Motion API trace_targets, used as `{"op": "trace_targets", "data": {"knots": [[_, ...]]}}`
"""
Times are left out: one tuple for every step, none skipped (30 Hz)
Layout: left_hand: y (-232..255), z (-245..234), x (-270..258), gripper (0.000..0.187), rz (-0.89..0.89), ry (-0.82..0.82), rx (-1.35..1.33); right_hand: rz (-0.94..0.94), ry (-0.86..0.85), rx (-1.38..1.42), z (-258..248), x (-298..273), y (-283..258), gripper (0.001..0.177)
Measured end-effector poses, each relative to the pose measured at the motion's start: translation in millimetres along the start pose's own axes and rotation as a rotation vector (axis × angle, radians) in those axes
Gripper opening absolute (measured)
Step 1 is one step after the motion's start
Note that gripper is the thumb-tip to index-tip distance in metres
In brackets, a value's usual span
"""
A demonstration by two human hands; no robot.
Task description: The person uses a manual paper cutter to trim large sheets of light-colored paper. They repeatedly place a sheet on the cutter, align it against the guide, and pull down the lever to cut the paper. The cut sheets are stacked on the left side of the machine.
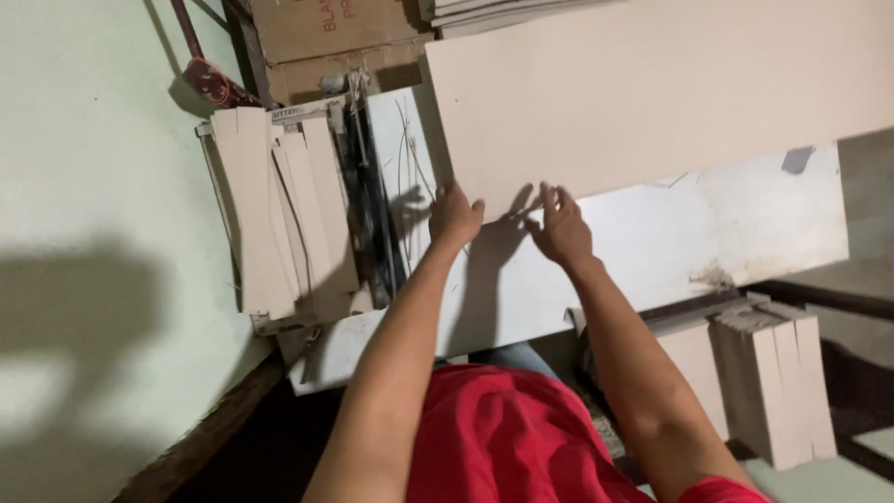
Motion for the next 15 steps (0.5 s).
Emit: {"op": "trace_targets", "data": {"knots": [[-2.5,9.6,4.6,0.074,-0.071,-0.021,-0.036,0.015,-0.084,-0.063,9.0,7.2,6.7,0.068],[-5.5,19.1,9.2,0.070,-0.141,-0.043,-0.073,0.031,-0.167,-0.126,18.4,14.3,13.2,0.069],[-2.6,24.7,12.2,0.070,-0.143,-0.039,-0.075,0.026,-0.168,-0.127,8.1,9.5,6.0,0.069],[-0.5,30.1,14.8,0.065,-0.153,-0.025,-0.121,0.008,-0.199,-0.071,-1.1,4.3,-1.4,0.066],[-0.3,36.5,14.6,0.059,-0.167,-0.011,-0.168,-0.012,-0.234,-0.014,-8.6,-3.2,-9.5,0.063],[6.2,35.0,9.9,0.059,-0.174,-0.008,-0.170,-0.017,-0.238,-0.015,-14.1,-2.1,-5.1,0.063],[10.1,30.1,4.9,0.056,-0.187,0.020,-0.185,-0.008,-0.255,-0.031,-17.8,-0.1,-3.2,0.061],[13.6,25.1,-0.8,0.053,-0.201,0.048,-0.199,0.002,-0.272,-0.048,-21.3,1.1,-1.8,0.059],[17.2,24.0,-1.6,0.053,-0.205,0.054,-0.197,-0.005,-0.273,-0.046,-22.2,3.1,1.7,0.059],[19.3,22.3,-3.0,0.054,-0.234,0.083,-0.248,-0.013,-0.278,-0.032,-22.8,4.8,4.8,0.059],[22.8,21.7,-3.1,0.054,-0.258,0.107,-0.301,-0.015,-0.281,-0.020,-24.4,6.7,8.8,0.060],[26.9,18.3,-7.8,0.054,-0.258,0.109,-0.301,-0.017,-0.280,-0.021,-27.0,5.3,8.2,0.060],[30.4,14.2,-14.6,0.037,-0.236,0.203,-0.457,-0.026,-0.277,-0.003,-29.6,2.5,8.1,0.058],[33.5,10.6,-21.8,0.023,-0.212,0.298,-0.612,-0.036,-0.273,0.015,-31.9,-0.5,8.0,0.056],[29.4,11.0,-21.3,0.023,-0.215,0.300,-0.612,-0.039,-0.275,0.015,-31.4,-0.7,11.1,0.056]]}}
Point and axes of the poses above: each hand's wrist, its own x-axis towards the middle knuckle, its own z-axis out of the palm, y = z × x, the point moved 3 cm from there along x, towards the middle knuckle, and after that the axes turned 12 degrees about -y, right-handed, at the moved point
